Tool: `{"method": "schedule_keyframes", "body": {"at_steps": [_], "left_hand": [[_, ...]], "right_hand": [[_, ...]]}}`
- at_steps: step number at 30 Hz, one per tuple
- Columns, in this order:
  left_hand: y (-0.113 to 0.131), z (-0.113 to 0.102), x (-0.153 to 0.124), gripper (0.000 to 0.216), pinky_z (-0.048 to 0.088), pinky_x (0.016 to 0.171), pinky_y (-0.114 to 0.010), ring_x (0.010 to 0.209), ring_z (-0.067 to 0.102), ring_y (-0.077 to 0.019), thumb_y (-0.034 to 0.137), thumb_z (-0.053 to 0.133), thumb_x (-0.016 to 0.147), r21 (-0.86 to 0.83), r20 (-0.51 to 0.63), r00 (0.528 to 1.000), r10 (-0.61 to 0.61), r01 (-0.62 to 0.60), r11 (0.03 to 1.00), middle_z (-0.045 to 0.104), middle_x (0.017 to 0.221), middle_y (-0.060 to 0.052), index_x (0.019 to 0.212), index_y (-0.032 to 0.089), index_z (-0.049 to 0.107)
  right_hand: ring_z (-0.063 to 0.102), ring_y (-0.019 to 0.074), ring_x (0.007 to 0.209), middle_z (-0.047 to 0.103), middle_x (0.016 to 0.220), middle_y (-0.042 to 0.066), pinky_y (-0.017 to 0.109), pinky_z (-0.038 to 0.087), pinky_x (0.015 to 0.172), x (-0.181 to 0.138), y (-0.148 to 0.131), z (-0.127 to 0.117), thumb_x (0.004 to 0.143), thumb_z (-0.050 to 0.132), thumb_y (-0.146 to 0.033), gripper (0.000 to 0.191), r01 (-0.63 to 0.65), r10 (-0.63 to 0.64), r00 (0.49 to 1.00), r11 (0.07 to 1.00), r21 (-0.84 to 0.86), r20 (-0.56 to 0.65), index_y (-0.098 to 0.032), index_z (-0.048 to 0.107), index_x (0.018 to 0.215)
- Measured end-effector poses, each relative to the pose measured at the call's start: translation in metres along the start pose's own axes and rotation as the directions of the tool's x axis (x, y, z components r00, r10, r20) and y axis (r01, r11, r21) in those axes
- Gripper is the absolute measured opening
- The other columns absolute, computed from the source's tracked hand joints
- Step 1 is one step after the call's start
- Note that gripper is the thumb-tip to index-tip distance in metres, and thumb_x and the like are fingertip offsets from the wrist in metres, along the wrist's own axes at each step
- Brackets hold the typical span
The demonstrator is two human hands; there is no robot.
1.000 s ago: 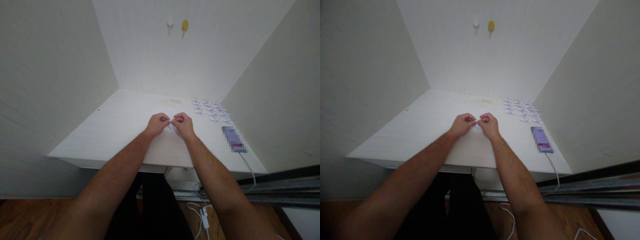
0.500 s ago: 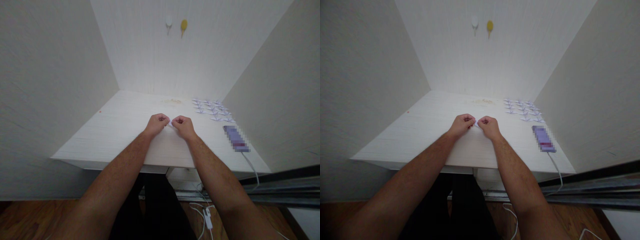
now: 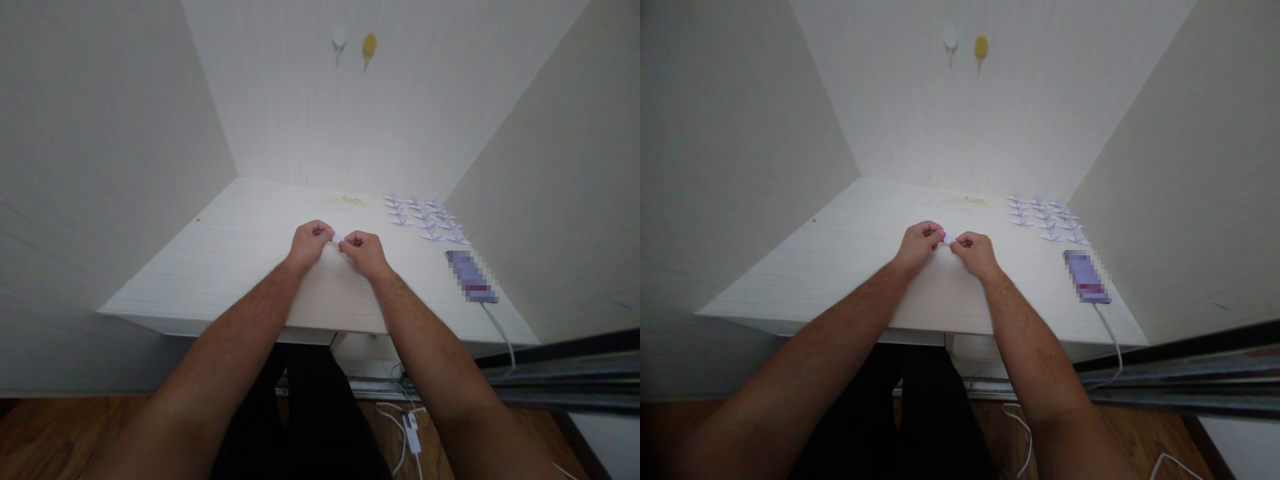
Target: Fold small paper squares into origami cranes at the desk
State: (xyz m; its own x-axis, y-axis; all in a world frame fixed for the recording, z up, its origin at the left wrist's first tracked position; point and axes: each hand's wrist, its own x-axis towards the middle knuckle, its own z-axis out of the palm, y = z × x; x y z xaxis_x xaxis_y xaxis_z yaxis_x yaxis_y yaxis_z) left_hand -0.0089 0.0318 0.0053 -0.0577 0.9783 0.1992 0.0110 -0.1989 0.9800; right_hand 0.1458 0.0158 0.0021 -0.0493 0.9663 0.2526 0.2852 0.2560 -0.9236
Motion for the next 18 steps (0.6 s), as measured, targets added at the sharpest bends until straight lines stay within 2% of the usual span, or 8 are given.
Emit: {"method": "schedule_keyframes", "body": {"at_steps": [4, 7, 10, 13, 18], "left_hand": [[0.0007, -0.0005, -0.0024, 0.013, 0.041, 0.054, -0.022, 0.057, 0.051, -0.0101, 0.029, 0.066, 0.069, 0.018, 0.036, 0.998, 0.047, -0.048, 0.999, 0.06, 0.062, 0.001, 0.071, 0.016, 0.062], [0.0016, -0.0014, -0.0036, 0.015, 0.042, 0.056, -0.022, 0.06, 0.054, -0.0098, 0.025, 0.065, 0.069, 0.035, 0.04, 0.993, 0.109, -0.11, 0.993, 0.062, 0.07, 0.0, 0.081, 0.017, 0.064], [0.0027, -0.0022, -0.0039, 0.014, 0.04, 0.054, -0.022, 0.056, 0.053, -0.0097, 0.021, 0.065, 0.068, 0.051, 0.02, 0.993, 0.121, -0.121, 0.991, 0.06, 0.065, 0.002, 0.081, 0.018, 0.06], [0.0043, -0.0022, -0.0041, 0.012, 0.04, 0.052, -0.022, 0.052, 0.053, -0.0101, 0.019, 0.064, 0.067, 0.061, 0.009, 0.993, 0.115, -0.115, 0.991, 0.058, 0.058, 0.003, 0.075, 0.019, 0.055], [0.0032, -0.0029, -0.0031, 0.011, 0.043, 0.053, -0.022, 0.053, 0.054, -0.0099, 0.017, 0.06, 0.067, -0.038, 0.017, 0.998, 0.061, -0.06, 0.997, 0.06, 0.06, 0.002, 0.076, 0.018, 0.054]], "right_hand": [[0.052, 0.012, 0.054, 0.064, 0.061, 0.0, 0.025, 0.038, 0.052, -0.0004, 0.0003, -0.0006, 0.068, 0.067, -0.034, 0.017, 0.036, -0.038, 0.999, 0.998, -0.054, -0.03, -0.017, 0.065, 0.067], [0.052, 0.0119, 0.055, 0.063, 0.061, 0.0, 0.025, 0.039, 0.053, -0.0015, -0.0004, 0.0, 0.069, 0.065, -0.034, 0.016, 0.064, -0.07, 0.996, 0.992, -0.105, -0.056, -0.017, 0.065, 0.067], [0.051, 0.012, 0.054, 0.063, 0.061, 0.0, 0.025, 0.039, 0.053, -0.0029, -0.0014, 0.0007, 0.069, 0.066, -0.034, 0.017, 0.077, -0.084, 0.995, 0.99, -0.119, -0.054, -0.017, 0.065, 0.068], [0.052, 0.0122, 0.055, 0.064, 0.063, 0.0, 0.025, 0.039, 0.054, -0.0031, -0.0019, 0.0005, 0.067, 0.069, -0.036, 0.019, 0.07, -0.071, 0.997, 0.995, -0.067, -0.019, -0.017, 0.067, 0.07], [0.049, 0.011, 0.049, 0.064, 0.058, 0.0, 0.025, 0.037, 0.05, -0.001, -0.0033, -0.0016, 0.063, 0.072, -0.038, 0.025, -0.037, 0.033, 0.999, 0.992, 0.124, 0.028, -0.016, 0.071, 0.075]]}}
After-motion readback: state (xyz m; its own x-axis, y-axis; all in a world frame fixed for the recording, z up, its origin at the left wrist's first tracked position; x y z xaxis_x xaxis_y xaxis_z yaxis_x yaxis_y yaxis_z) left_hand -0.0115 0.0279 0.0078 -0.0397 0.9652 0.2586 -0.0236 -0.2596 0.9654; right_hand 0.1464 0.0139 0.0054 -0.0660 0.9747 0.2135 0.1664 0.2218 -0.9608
